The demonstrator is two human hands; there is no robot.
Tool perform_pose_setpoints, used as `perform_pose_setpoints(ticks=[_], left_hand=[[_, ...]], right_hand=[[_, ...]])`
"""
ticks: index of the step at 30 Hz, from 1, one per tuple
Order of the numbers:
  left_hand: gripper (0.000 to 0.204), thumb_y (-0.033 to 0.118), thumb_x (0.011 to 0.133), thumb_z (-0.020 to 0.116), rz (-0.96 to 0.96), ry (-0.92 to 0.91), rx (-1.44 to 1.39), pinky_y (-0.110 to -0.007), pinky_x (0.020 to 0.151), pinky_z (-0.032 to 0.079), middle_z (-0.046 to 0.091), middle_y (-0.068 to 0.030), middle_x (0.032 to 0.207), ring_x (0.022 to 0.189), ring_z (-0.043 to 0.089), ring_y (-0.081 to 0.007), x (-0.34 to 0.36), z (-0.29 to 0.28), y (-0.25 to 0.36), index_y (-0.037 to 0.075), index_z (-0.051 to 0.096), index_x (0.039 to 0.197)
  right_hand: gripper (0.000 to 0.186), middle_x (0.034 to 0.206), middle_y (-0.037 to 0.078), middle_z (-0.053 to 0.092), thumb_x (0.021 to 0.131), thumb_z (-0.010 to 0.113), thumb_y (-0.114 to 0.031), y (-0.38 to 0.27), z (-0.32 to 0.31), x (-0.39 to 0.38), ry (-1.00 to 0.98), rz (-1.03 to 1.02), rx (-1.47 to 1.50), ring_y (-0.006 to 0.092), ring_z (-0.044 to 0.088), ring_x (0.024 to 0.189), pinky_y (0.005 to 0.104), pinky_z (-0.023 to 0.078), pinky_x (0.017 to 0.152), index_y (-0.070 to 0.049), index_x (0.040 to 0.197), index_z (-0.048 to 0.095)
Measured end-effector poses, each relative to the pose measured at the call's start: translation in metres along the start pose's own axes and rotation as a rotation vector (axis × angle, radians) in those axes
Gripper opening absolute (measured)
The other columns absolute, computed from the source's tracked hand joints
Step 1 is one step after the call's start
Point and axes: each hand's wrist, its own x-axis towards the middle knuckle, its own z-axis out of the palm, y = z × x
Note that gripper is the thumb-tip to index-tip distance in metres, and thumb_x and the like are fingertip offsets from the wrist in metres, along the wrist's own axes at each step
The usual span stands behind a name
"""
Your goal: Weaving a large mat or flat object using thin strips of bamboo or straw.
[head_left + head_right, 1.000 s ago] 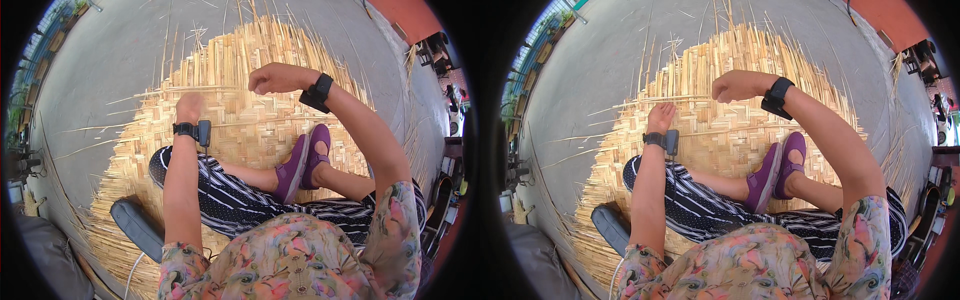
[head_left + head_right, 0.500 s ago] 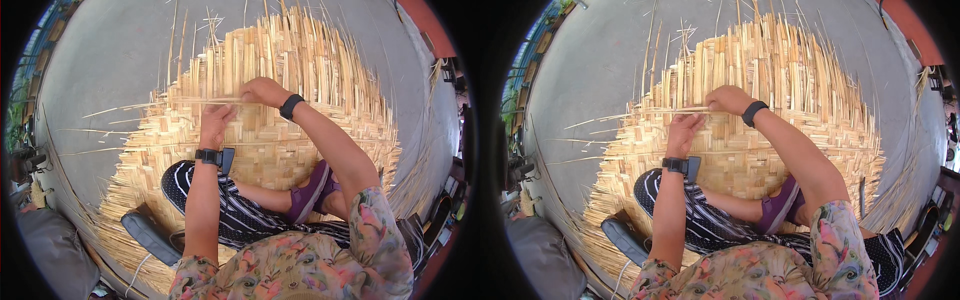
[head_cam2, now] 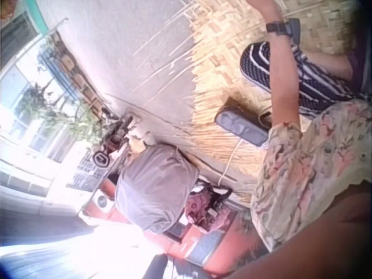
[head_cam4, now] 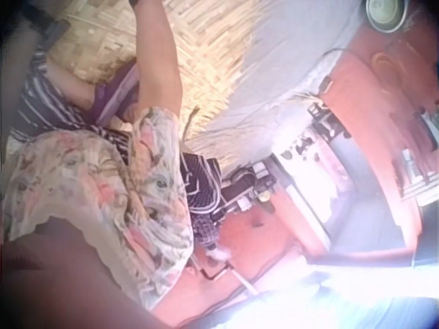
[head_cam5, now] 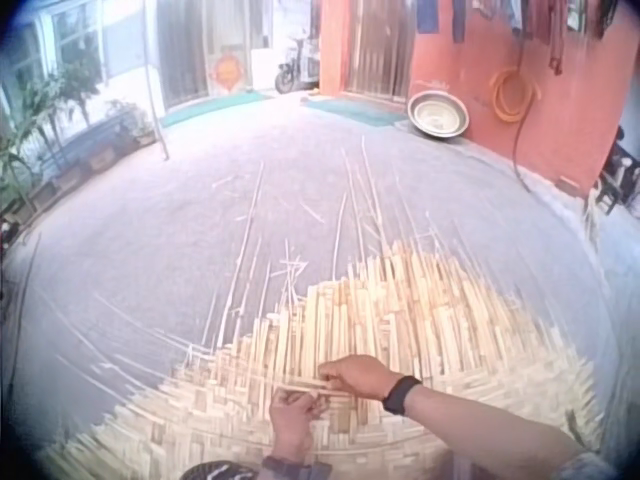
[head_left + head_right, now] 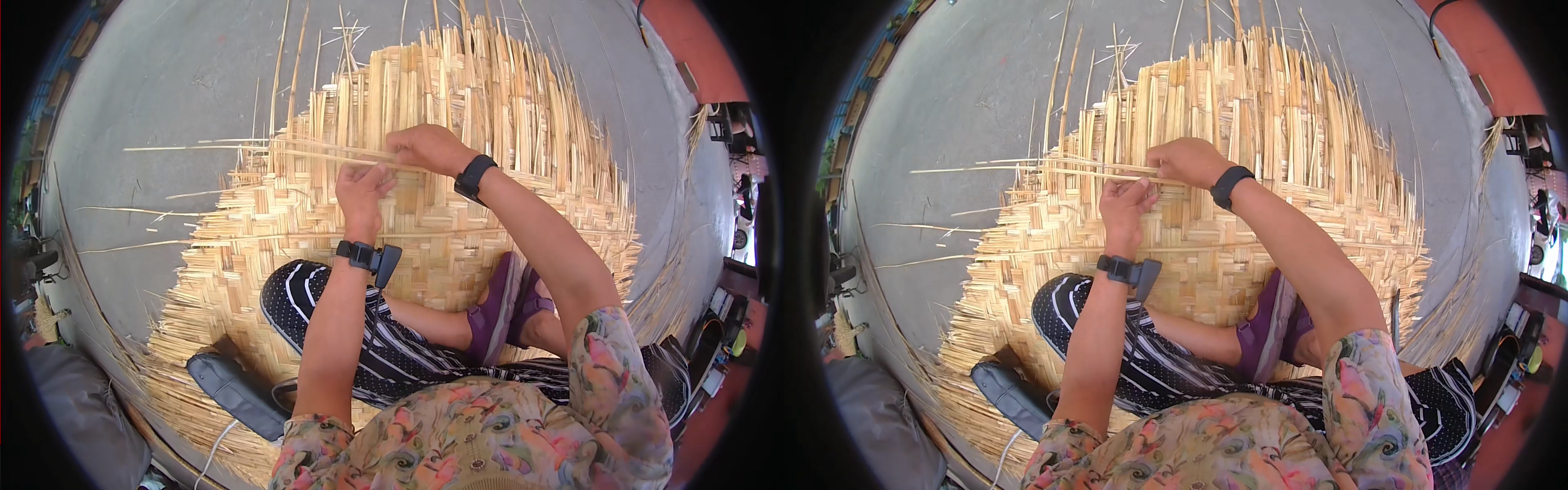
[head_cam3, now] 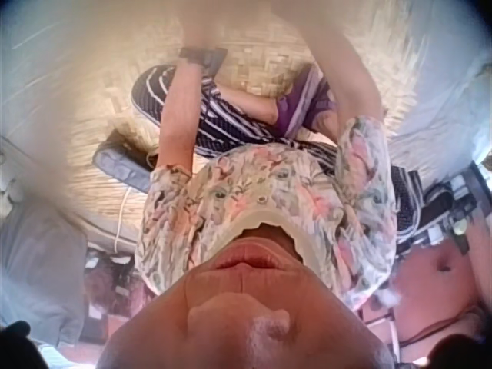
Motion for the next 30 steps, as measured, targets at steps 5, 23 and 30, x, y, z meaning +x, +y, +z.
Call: perform_pose_setpoints(ticks=[5, 23, 30], left_hand=[[0.021, -0.006, 0.084, 0.066, 0.028, 0.065, 0.049, -0.034, 0.065, 0.062, 0.061, -0.0147, 0.090, 0.079, 0.066, -0.0229, 0.002, -0.001, -0.002, -0.003, 0.050, 0.096], [0.020, -0.001, 0.082, 0.071, 0.025, 0.097, 0.147, -0.029, 0.057, 0.059, 0.066, -0.0122, 0.082, 0.066, 0.066, -0.0186, 0.018, 0.005, -0.001, -0.005, 0.055, 0.093], [0.013, 0.006, 0.081, 0.069, 0.562, 0.128, 0.873, -0.036, 0.059, 0.048, 0.064, -0.0115, 0.073, 0.063, 0.061, -0.0239, 0.003, 0.008, -0.014, -0.001, 0.061, 0.087]], right_hand=[[0.011, 0.078, 0.012, 0.062, 0.083, 0.059, -0.021, -0.004, 0.002, -0.003, -0.001, 0.044, -0.012, 0.0319, 0.059, 0.075, 0.0430, 0.044, 0.067, -0.010, 0.088, 0.058], [0.011, 0.072, 0.001, 0.053, 0.092, 0.061, -0.014, -0.014, -0.024, -0.021, -0.054, 0.134, 0.229, 0.0102, 0.049, 0.063, 0.0292, 0.042, 0.057, -0.006, 0.089, 0.054], [0.011, 0.081, 0.006, 0.057, 0.089, 0.062, -0.013, -0.002, -0.007, -0.017, 0.124, -0.078, 0.115, 0.0193, 0.054, 0.073, 0.0356, 0.046, 0.069, -0.006, 0.092, 0.054]])
